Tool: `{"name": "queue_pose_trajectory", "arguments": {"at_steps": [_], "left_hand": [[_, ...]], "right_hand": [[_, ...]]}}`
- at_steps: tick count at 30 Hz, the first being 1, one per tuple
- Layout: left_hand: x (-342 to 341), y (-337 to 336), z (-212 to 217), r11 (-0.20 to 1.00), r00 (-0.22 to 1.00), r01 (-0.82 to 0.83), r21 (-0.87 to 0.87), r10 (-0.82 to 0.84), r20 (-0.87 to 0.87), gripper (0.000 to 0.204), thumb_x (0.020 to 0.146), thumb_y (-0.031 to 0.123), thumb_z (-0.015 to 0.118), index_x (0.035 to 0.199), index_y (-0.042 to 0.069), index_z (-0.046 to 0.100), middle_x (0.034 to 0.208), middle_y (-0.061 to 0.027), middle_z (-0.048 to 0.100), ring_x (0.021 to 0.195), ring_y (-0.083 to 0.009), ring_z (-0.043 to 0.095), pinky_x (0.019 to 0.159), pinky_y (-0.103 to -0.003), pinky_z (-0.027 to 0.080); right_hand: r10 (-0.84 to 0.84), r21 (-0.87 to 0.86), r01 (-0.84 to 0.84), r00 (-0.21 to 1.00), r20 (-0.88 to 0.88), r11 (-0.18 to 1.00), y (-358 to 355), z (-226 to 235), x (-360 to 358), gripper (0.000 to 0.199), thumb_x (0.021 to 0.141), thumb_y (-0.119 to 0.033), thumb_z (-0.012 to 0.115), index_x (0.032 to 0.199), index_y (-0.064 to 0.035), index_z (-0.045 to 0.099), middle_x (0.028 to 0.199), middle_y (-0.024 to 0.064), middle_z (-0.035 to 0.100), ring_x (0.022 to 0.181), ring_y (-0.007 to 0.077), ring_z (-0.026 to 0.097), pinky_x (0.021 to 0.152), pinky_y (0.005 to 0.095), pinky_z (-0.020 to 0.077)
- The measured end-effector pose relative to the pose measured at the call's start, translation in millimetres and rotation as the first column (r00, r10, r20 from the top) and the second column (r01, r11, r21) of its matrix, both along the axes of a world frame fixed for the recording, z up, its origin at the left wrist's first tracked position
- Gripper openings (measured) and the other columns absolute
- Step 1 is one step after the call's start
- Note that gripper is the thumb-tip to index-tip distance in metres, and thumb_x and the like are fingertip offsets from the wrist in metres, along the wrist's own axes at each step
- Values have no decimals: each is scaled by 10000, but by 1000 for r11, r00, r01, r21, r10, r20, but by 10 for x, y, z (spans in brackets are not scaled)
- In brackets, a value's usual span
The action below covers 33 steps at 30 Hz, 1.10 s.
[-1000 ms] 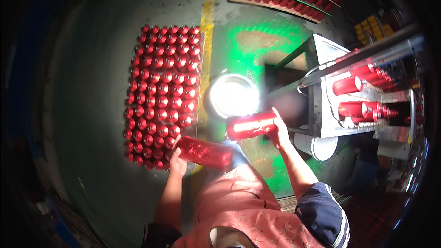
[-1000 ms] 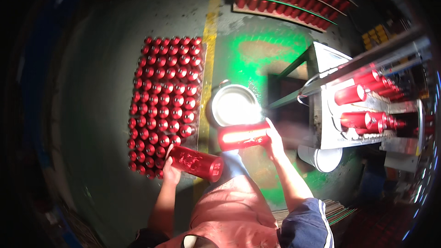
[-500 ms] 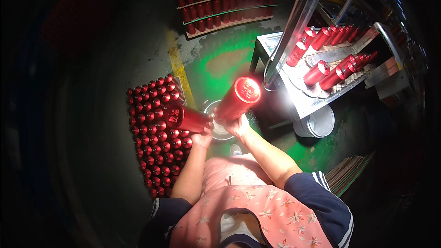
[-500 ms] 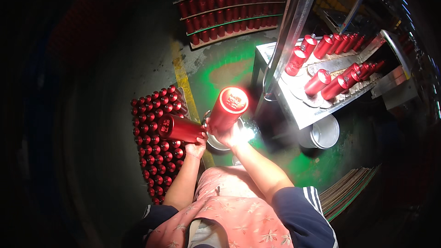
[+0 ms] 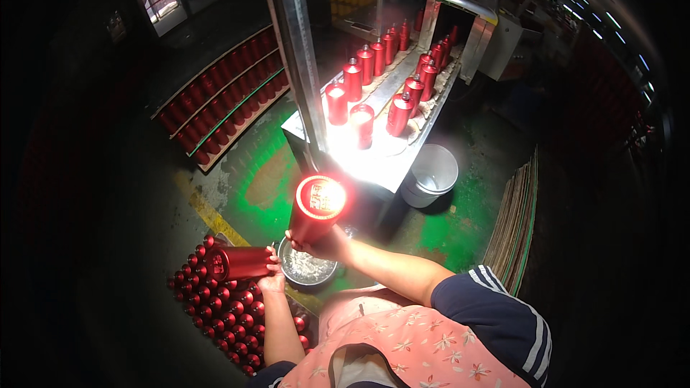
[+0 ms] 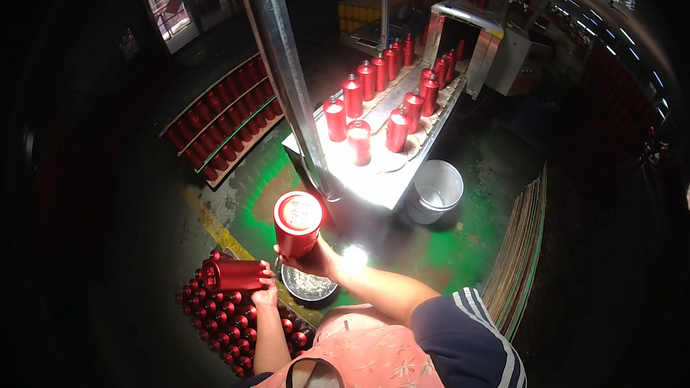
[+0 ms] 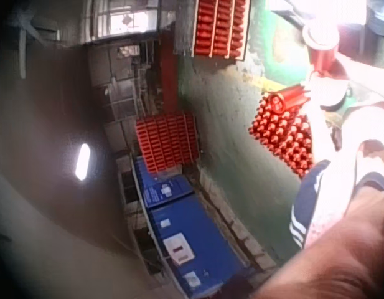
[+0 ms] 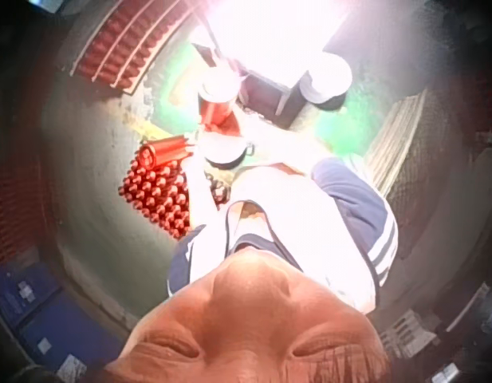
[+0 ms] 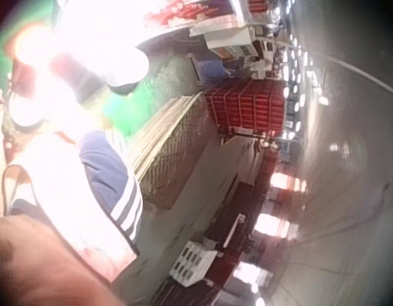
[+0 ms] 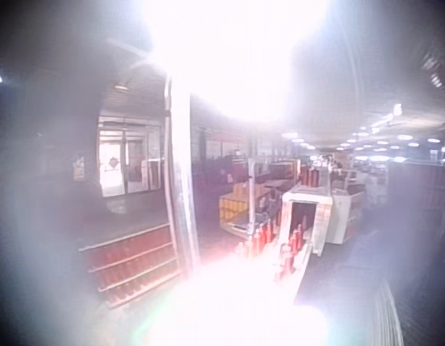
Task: The person repeatedly picks red cylindrical cans from a floor pallet and places them upright on a moving conveyor belt. The person also moves a cardboard sheet on the floor to access the cans. The cans travel along the conveyor and exit the frame.
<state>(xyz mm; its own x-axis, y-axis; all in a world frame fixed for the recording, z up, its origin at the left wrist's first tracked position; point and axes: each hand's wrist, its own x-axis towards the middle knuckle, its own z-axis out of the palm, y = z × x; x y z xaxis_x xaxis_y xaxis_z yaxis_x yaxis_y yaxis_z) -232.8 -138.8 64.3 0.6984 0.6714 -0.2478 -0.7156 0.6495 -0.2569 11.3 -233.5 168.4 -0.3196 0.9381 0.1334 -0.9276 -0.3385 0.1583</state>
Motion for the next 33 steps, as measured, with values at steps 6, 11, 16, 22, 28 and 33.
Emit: {"name": "queue_pose_trajectory", "arguments": {"at_steps": [6,11,16,22,28,33], "left_hand": [[319,-153,-187,993,990,115,-13,-116,-79,590,921,346,571,1396,16,460,1305,-229,530,1024,-415,580,740,-416,619],[1264,-661,81,958,921,217,185,-139,-364,523,935,453,564,1339,122,534,1273,-167,573,1048,-403,599,797,-464,606],[3128,-942,1010,954,604,162,252,106,-789,451,969,525,482,1195,161,624,1109,-73,671,980,-297,661,821,-490,584],[4701,-170,2078,683,550,402,610,352,-757,559,1007,501,453,1402,106,477,1218,-121,621,1081,-267,641,921,-514,539],[6318,758,2716,377,368,537,755,700,-612,532,997,434,516,1404,92,511,1225,-98,621,997,-207,668,729,-363,613],[7333,1476,2129,123,134,706,698,944,-302,430,955,246,656,1348,80,602,1241,-86,653,1069,-172,611,979,-321,461]], "right_hand": [[-413,122,420,723,554,899,-623,-430,1063,474,984,-416,531,1278,-45,530,1169,209,593,1010,317,642,838,357,588],[-539,206,540,582,608,816,-1674,-754,2444,348,979,-119,569,1321,-62,533,1239,160,588,1123,292,592,884,392,555],[-380,-125,770,441,813,625,-2654,-728,3813,379,941,-244,557,1263,-46,583,1219,111,639,1077,256,636,893,413,555],[-593,-558,659,734,330,504,-3354,-1007,4798,488,999,-436,421,1247,-56,598,1223,151,645,1104,336,636,883,518,572],[-755,-656,673,612,234,343,-3766,-1733,5119,713,871,-660,528,1280,-80,600,1201,171,660,1065,404,638,800,507,606],[-810,-766,633,504,301,110,-3838,-1915,5415,657,860,-677,552,1289,-181,599,1210,63,657,1123,309,598,894,441,544]]}}
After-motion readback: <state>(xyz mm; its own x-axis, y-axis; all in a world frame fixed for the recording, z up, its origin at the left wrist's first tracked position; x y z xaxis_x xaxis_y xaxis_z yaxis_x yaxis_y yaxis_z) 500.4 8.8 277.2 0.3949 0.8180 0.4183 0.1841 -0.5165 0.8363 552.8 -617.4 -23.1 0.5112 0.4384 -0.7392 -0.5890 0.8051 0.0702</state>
